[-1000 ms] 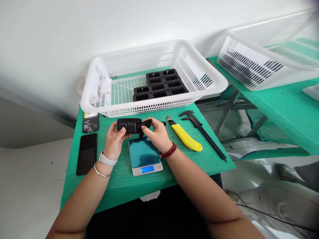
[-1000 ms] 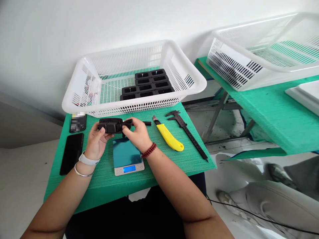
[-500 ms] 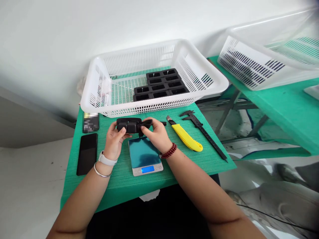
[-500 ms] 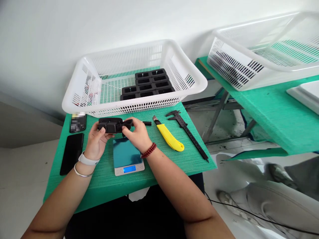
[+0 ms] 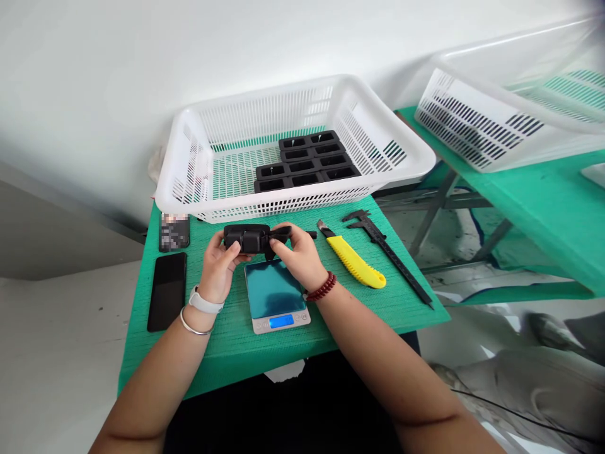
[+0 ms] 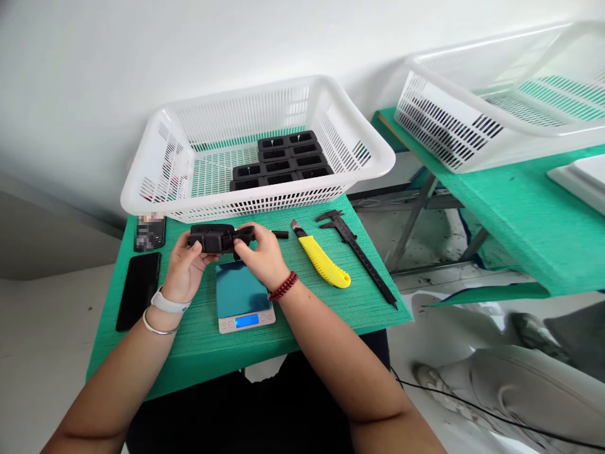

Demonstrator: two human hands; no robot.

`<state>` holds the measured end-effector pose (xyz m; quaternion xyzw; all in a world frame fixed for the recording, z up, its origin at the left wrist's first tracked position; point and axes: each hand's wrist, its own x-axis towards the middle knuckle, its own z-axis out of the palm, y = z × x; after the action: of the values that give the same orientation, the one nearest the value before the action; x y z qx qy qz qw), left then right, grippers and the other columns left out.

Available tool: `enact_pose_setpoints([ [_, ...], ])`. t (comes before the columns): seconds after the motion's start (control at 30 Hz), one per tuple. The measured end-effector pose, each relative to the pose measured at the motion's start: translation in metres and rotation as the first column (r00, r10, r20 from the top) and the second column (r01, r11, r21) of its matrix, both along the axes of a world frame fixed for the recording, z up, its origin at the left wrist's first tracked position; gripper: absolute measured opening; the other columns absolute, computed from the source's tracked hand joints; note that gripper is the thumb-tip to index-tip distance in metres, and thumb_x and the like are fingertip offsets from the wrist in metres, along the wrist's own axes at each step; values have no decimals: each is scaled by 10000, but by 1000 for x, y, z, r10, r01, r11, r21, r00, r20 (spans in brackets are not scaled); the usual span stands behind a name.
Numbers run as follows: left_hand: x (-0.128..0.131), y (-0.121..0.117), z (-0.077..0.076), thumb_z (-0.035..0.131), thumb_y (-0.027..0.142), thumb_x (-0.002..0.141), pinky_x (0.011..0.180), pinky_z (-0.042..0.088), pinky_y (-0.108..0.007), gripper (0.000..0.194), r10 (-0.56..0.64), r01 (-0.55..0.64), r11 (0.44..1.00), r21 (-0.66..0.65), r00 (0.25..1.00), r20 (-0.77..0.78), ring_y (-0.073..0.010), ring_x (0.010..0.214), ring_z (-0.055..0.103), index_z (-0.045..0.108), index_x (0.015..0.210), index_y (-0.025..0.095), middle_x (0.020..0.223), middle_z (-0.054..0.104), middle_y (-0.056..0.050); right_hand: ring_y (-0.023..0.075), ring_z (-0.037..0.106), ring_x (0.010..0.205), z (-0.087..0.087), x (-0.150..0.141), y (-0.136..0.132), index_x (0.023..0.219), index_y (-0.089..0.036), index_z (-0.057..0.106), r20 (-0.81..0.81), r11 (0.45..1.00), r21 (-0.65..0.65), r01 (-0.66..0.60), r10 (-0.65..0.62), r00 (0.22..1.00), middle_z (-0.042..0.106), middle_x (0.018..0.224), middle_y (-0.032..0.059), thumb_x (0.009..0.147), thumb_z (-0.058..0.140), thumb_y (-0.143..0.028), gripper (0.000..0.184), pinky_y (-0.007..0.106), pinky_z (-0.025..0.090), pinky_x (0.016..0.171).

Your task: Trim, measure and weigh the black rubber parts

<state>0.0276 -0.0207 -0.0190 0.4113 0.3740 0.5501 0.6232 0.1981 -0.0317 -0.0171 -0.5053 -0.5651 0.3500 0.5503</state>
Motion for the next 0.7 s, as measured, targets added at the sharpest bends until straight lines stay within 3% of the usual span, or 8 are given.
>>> enact_pose_setpoints([
  [0.37,-2,0,-1,791,361,712,572,573,-231,339,-16,16,1000,2,1000,-7,-143,622,700,602,949,210,818,708,-1,157,559,699,-2,0,1,741,-207,563,4,1000,1,14,-14,1000,619,715,6,806,533,-354,163,304,441,690],
  [0.57,-2,1,0,795,354,708,594,582,-241,339,-2,2,1000,2,1000,-8,-140,639,701,606,951,213,824,702,3,173,579,787,2,0,-1,821,-203,584,14,999,-39,-3,3,1000,640,809,16,702,568,-271,138,320,452,759],
  [0.7,-2,0,0,813,369,680,571,572,-241,363,0,0,1000,-4,1000,-5,-139,623,688,596,926,212,811,693,5,151,536,709,2,0,-1,714,-201,572,-33,998,-65,-3,1,999,597,711,-8,715,584,-308,108,298,421,704],
])
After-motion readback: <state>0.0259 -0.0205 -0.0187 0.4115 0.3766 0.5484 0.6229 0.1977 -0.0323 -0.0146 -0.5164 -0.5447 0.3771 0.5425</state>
